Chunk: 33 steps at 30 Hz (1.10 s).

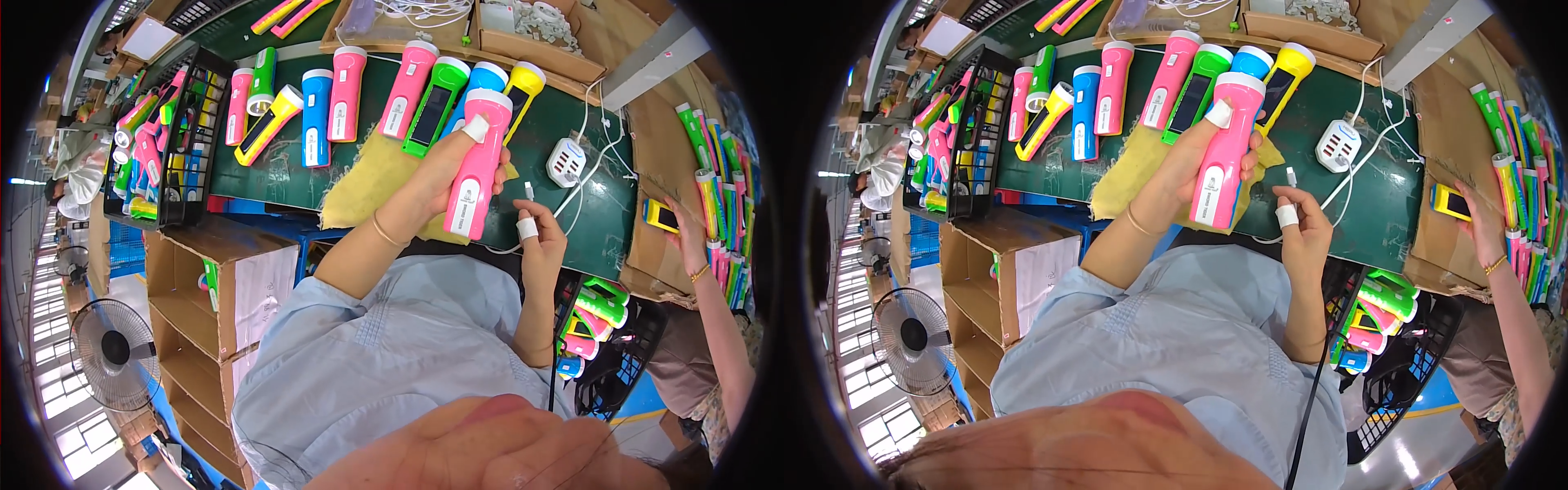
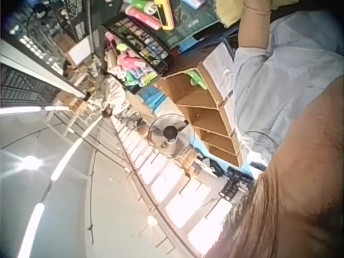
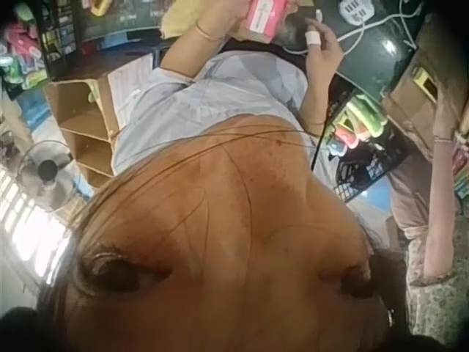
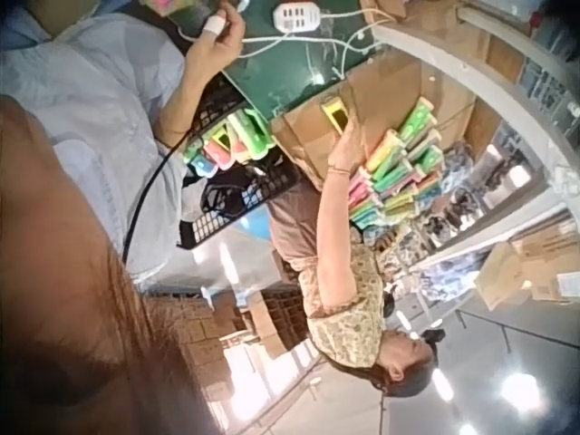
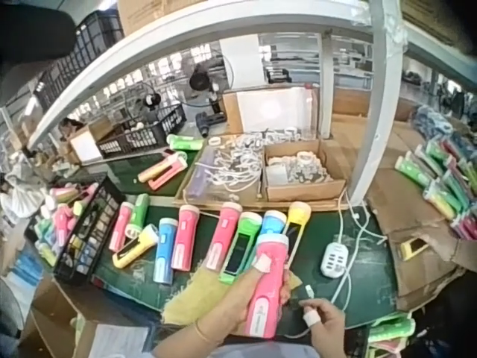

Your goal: Assembling and testing various colored flashlights on an industrial production line.

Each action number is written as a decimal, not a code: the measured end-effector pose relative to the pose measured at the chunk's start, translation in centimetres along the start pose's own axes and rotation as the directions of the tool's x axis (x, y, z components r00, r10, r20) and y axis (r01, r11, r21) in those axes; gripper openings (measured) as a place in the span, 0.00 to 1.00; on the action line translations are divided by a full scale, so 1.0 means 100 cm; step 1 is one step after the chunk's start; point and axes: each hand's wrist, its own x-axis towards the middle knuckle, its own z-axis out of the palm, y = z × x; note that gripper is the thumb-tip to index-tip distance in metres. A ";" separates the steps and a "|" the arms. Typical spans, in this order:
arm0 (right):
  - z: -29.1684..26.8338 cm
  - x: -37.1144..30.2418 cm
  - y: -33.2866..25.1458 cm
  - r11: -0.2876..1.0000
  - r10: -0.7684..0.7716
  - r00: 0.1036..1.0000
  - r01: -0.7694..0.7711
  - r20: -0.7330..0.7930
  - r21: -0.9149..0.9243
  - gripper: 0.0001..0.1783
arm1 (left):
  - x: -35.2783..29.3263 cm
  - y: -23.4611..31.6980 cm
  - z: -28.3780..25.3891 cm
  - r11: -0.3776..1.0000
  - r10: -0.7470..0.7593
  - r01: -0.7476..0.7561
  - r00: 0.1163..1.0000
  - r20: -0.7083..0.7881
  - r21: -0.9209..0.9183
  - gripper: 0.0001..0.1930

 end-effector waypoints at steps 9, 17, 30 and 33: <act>0.004 0.013 -0.013 0.948 0.148 0.989 -0.147 0.016 0.282 0.19 | 0.003 0.003 0.002 0.940 0.189 -0.164 0.980 -0.057 0.300 0.18; 0.002 0.034 -0.009 0.959 0.073 0.950 -0.151 0.303 0.241 0.12 | 0.011 0.061 0.024 -0.195 0.766 0.002 0.625 0.151 0.981 0.46; 0.036 0.045 -0.045 0.831 -0.408 0.879 0.470 0.248 -0.299 0.08 | -0.001 0.032 -0.018 0.982 0.005 -0.008 1.000 0.015 0.187 0.16; 0.042 0.052 -0.045 0.519 -0.633 0.691 0.713 0.349 -0.471 0.12 | 0.001 0.021 -0.011 0.947 0.084 -0.035 0.986 -0.142 0.318 0.16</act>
